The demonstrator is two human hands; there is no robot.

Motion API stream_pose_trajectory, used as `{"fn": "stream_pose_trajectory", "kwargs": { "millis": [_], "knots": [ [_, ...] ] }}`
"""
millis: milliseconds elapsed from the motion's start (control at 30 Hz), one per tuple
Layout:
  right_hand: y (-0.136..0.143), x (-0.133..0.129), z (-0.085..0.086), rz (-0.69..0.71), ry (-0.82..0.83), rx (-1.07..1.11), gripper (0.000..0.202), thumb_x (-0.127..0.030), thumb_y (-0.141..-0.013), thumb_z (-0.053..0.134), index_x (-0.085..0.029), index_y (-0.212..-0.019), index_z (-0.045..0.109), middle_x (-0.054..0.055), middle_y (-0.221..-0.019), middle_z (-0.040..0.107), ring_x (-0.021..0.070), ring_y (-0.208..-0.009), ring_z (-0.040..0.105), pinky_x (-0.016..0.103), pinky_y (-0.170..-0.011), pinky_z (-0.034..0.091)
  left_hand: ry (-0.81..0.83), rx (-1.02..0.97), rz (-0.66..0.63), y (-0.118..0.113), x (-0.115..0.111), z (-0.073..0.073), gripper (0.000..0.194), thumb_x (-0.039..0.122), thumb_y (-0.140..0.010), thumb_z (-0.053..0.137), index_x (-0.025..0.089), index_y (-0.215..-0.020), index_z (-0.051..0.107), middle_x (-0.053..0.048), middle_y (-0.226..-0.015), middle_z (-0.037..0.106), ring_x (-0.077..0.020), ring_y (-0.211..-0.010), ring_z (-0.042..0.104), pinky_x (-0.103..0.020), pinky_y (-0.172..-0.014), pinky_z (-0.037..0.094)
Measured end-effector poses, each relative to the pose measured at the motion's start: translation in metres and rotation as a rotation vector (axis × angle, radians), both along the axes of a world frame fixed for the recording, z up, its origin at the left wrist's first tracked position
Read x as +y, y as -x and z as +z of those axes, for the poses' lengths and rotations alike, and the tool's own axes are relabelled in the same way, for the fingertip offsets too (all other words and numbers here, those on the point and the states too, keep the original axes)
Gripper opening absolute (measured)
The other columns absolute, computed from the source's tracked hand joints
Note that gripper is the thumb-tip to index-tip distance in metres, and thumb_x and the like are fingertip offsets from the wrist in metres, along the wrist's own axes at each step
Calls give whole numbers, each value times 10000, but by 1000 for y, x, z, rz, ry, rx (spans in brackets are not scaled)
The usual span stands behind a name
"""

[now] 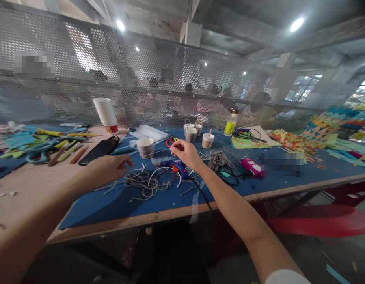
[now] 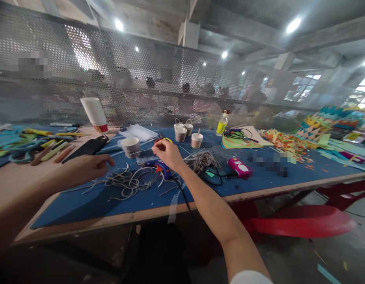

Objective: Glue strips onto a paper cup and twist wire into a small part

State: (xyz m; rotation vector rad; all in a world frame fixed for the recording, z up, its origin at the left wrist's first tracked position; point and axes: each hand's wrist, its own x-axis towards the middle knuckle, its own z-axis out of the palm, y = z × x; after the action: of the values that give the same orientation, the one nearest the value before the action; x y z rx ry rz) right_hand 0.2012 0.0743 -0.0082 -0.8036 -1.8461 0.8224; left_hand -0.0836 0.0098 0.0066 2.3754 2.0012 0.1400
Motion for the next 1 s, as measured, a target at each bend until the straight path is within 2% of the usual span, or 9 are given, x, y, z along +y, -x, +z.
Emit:
{"fn": "stream_pose_trajectory", "kwargs": {
  "millis": [100, 200, 333, 400, 533, 733, 1000],
  "knots": [
    [1, 0, -1, -10, -2, -11, 143, -312, -855, 581, -172, -863, 606, 14, -775, 670, 122, -685, 637, 283, -756, 514, -1, -88, -5, -13, 11, -2, 348, 388, -837, 443, 264, -1068, 671, -9, -773, 698, -222, -725, 636, -281, -606, 368],
    [0, 1, -3, -13, -7, -24, 145, -316, -862, 573, -174, -865, 604, 13, -773, 669, 122, -689, 640, 280, -761, 515, -6, -32, 0, -35, 23, -11, 415, 460, -846, 456, 259, -1136, 674, -58, -874, 727, -266, -805, 660, -298, -632, 401],
    [-1, 1, -3, -24, -27, -37, 148, -322, -870, 562, -179, -870, 603, 15, -787, 671, 128, -721, 647, 278, -769, 515, -41, 31, 22, -53, 32, -24, 425, 443, -858, 462, 221, -1137, 692, -128, -931, 732, -325, -876, 666, -340, -686, 441],
    [-1, 0, -2, -32, -33, -32, 147, -322, -871, 559, -181, -877, 601, 19, -807, 674, 128, -732, 647, 276, -770, 515, -52, 42, 6, -55, 34, -28, 416, 438, -872, 449, 211, -1114, 699, -140, -944, 728, -326, -877, 667, -347, -696, 452],
    [-1, -1, 1, -49, -31, -14, 135, -313, -863, 571, -180, -868, 596, 25, -817, 676, 127, -730, 646, 268, -763, 513, -76, 32, 33, -53, 36, -32, 437, 419, -878, 438, 197, -1187, 652, -144, -963, 727, -311, -875, 670, -335, -702, 460],
    [0, 0, -1, -47, -34, 12, 152, -325, -864, 570, -175, -871, 599, 18, -804, 672, 120, -706, 642, 263, -752, 512, -72, 1, 41, -53, 40, -32, 351, 411, -852, 468, 216, -1024, 704, -118, -933, 730, -297, -875, 665, -304, -678, 448],
    [-1, 0, -1, -50, -24, -8, 147, -319, -870, 565, -178, -864, 603, 17, -782, 672, 119, -697, 638, 266, -748, 513, -64, -58, 53, -54, 46, -35, 392, 471, -840, 468, 241, -1041, 713, -121, -942, 733, -317, -892, 669, -321, -672, 446]
  ]
}}
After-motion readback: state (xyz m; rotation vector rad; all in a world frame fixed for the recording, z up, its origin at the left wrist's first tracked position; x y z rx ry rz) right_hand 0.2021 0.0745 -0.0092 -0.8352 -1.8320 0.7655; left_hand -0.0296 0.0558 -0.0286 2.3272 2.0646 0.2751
